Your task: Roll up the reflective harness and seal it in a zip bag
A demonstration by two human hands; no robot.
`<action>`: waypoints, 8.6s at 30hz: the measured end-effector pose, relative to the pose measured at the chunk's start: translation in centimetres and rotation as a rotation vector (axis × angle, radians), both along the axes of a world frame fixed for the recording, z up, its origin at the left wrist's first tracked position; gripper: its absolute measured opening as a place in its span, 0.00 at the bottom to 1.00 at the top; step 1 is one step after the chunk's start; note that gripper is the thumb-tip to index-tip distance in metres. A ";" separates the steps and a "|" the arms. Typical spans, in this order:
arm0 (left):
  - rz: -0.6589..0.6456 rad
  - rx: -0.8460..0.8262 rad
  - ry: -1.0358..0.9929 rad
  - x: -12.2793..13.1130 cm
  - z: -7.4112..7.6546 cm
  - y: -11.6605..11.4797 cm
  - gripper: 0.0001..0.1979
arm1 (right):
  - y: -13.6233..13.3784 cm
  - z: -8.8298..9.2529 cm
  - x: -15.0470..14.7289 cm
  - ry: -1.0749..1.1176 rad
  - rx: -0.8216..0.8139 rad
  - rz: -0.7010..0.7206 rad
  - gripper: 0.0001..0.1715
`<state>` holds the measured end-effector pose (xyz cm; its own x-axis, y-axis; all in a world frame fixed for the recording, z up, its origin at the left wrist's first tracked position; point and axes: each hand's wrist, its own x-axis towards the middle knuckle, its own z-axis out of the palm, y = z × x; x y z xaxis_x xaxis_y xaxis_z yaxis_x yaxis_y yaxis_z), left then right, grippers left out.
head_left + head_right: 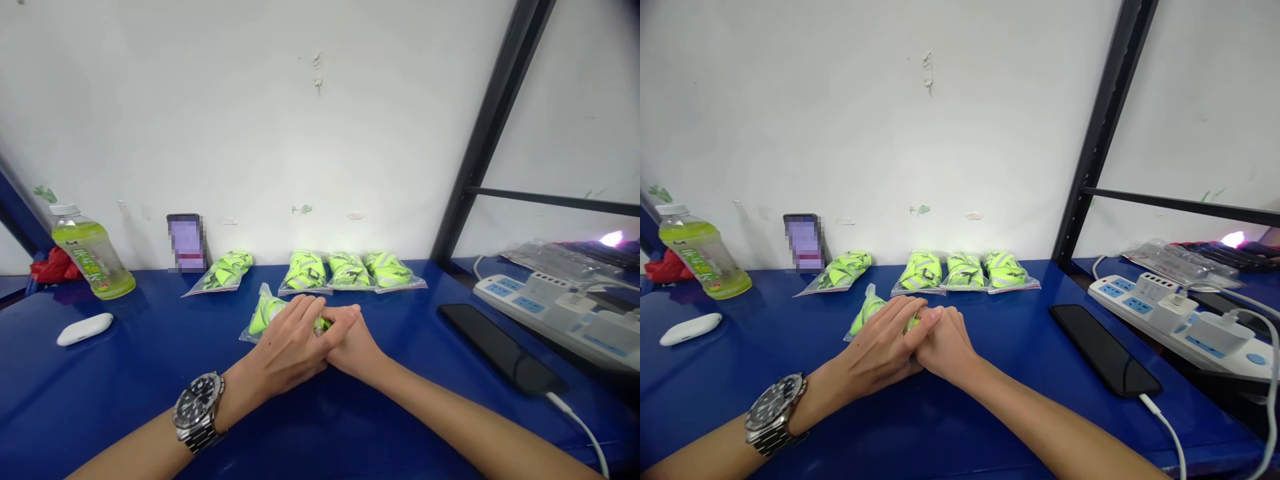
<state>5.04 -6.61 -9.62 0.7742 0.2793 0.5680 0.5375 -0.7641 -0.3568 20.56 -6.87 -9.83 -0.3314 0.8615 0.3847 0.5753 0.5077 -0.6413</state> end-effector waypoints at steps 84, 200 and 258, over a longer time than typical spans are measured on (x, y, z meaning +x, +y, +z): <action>-0.051 -0.450 -0.127 -1.5 10.6 0.0 0.05 | -1.3 9.2 5.7 -0.368 0.484 0.141 0.17; 0.130 -0.439 0.005 -1.2 13.2 -1.7 0.22 | 0.3 8.9 6.4 -0.166 0.363 0.038 0.05; 0.019 -0.476 0.152 -0.9 12.2 -0.7 0.08 | -0.7 8.1 5.2 -0.260 0.506 0.172 0.06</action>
<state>4.19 -7.33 2.54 0.8306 0.4951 0.2549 0.5219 -0.8518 -0.0461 25.73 -7.62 -1.71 -0.5881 0.5179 0.6213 0.5637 0.8132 -0.1444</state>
